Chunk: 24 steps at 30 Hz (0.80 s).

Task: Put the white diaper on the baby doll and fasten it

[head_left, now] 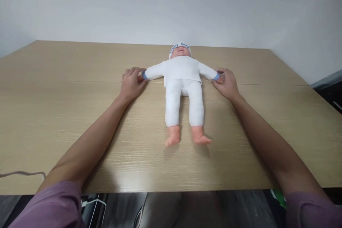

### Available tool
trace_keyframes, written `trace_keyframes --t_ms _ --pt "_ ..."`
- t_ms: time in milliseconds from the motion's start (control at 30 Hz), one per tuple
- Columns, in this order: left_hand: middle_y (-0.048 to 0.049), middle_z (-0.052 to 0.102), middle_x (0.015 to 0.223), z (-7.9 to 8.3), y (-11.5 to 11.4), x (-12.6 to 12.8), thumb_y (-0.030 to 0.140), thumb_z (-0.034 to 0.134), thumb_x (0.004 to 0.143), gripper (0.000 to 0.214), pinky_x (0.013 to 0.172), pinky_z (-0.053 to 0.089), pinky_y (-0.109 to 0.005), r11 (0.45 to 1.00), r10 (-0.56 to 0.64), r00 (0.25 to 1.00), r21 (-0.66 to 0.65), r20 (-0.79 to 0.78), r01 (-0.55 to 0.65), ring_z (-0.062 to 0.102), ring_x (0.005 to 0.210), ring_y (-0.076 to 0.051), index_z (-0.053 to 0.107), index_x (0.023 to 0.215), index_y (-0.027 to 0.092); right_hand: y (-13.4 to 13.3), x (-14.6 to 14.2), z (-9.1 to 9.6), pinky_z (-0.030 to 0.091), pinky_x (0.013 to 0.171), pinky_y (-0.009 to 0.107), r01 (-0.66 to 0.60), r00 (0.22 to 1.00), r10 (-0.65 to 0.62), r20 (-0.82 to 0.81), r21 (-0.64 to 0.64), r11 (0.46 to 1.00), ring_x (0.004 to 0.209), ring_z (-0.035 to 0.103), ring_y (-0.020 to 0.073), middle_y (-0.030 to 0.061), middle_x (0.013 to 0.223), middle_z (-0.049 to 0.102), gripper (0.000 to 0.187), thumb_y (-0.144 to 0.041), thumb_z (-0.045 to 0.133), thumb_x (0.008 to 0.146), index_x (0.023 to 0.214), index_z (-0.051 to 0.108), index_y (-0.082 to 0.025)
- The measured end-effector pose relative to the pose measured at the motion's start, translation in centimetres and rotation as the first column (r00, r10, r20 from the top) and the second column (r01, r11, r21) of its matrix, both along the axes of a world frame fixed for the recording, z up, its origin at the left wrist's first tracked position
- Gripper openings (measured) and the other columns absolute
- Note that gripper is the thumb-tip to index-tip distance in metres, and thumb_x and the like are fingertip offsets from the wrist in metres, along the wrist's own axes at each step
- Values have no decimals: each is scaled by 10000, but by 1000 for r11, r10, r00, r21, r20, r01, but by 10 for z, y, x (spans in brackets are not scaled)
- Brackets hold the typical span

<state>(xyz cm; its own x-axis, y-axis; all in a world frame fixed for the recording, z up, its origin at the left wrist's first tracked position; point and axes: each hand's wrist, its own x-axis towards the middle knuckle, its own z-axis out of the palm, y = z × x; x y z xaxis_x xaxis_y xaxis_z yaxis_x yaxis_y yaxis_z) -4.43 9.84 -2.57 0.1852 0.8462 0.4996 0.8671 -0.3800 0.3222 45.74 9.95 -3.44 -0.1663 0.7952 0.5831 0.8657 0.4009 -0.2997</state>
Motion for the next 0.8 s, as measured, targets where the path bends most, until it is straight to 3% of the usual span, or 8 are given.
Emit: trace_keyframes --t_ms 267,533,700,800 --pt "-159 709 1443 -1 2 0 468 635 1017 495 1130 417 -522 1000 7 1000 -20 0 -7 595 1271 -383 667 1447 226 8 7 -3 498 1159 574 -15 1000 13 -23 -65 998 1307 645 404 203 1469 726 557 -536 661 981 1412 662 -182" --pt "-194 664 1527 4 -17 8 325 639 994 482 1132 411 -574 998 61 998 19 -30 -60 561 1365 -430 668 1462 213 -8 -2 1 446 1232 591 15 1000 -16 -7 -75 997 1398 592 385 219 1531 676 594 -311 633 909 1483 594 -165" --pt "-195 683 1507 10 -56 40 325 612 1046 414 1168 419 -563 985 6 999 171 -37 1 594 1372 -392 664 1436 195 -33 -21 1 442 1239 629 37 997 -33 -72 49 998 1394 586 384 219 1503 669 651 -227 612 830 1474 582 -142" --pt "-169 741 1408 28 -121 70 337 572 1093 336 1163 463 -534 960 -155 988 234 -6 152 660 1324 -339 686 1378 201 -76 -51 17 474 1223 631 49 983 -26 -183 122 991 1348 623 371 185 1416 707 534 -254 610 907 1435 613 -177"
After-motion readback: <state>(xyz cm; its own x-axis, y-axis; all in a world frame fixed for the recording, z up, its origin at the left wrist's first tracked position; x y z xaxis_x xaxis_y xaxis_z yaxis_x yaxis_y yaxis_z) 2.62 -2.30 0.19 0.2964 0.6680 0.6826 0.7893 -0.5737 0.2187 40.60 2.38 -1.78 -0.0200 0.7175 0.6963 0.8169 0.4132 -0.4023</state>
